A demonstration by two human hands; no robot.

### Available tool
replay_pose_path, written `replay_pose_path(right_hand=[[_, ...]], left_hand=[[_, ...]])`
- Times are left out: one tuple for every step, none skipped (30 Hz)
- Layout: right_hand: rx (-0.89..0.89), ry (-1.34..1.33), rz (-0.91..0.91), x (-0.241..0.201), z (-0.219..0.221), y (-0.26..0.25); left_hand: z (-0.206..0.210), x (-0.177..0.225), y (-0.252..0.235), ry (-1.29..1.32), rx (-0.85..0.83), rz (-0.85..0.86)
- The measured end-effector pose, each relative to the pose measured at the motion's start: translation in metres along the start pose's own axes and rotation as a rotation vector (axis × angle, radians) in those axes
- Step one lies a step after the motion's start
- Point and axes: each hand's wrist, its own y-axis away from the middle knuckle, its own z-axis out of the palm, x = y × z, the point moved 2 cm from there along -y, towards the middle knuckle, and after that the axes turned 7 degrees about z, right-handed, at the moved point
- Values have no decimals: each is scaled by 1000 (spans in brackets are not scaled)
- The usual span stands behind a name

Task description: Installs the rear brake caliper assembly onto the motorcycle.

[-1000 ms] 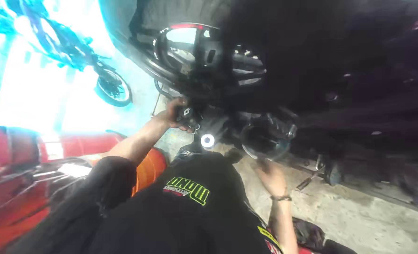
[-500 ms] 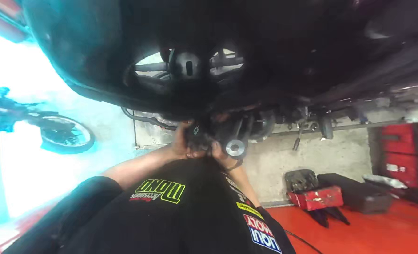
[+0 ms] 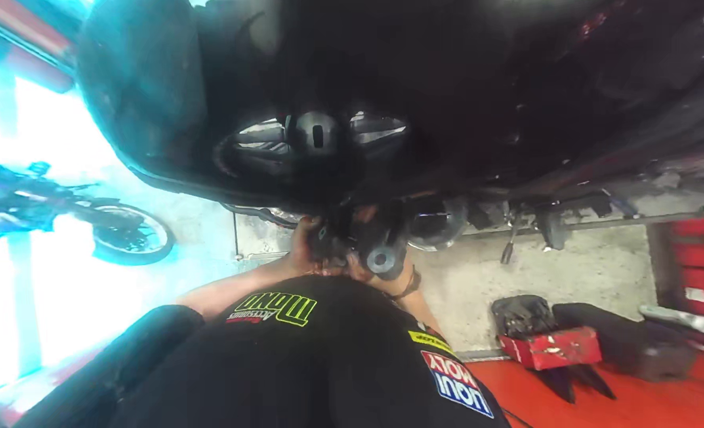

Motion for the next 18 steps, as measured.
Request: replay_pose_path(right_hand=[[-15, 13, 22, -3, -1, -1], [-29, 16, 28, -6, -2, -3], [-33, 7, 25, -6, -3, -4], [-33, -20, 19, -4, -3, -2], [-45, -83, 36, 3, -2, 2], [-61, -141, 67, 14, -2, 6], [-82, -164, 89, 26, -5, 11], [-88, -146, 85, 32, -10, 17], [-76, -97, 49, 28, -16, 20], [-79, -19, 16, 21, -24, 23], [-92, 48, 14, 14, -31, 27], [-108, 57, 37, 10, -37, 29], [-125, 12, 59, 6, -41, 30], [-141, -66, 56, 3, -42, 31], [-145, -160, 39, -2, -42, 29], [-130, -220, 14, -7, -40, 28], [-100, -250, -10, -13, -37, 26], [-63, -262, -30, -16, -34, 23]], left_hand=[[2, 0, 2, -4, 7, 13], [3, 0, 2, -7, 3, 28], [1, 1, 0, -11, -13, 29], [0, 2, -1, -3, -30, 13], [-1, 4, -1, -3, -48, -18], [-1, 6, -3, -26, -55, -45], [0, 8, -3, -80, -47, -53], [1, 9, -1, -143, -43, -63], [0, 12, 0, -215, -45, -72], [-2, 15, 1, -278, -58, -89], [-4, 19, 3, -334, -69, -112], [-7, 22, 4, -386, -74, -124], [-10, 25, 5, -404, -70, -131], [-13, 26, 6, -392, -55, -133], [-16, 27, 6, -365, -32, -136], [-20, 28, 6, -326, -3, -141], [-23, 28, 5, -280, 3, -147], [-25, 29, 3, -241, 1, -164]])
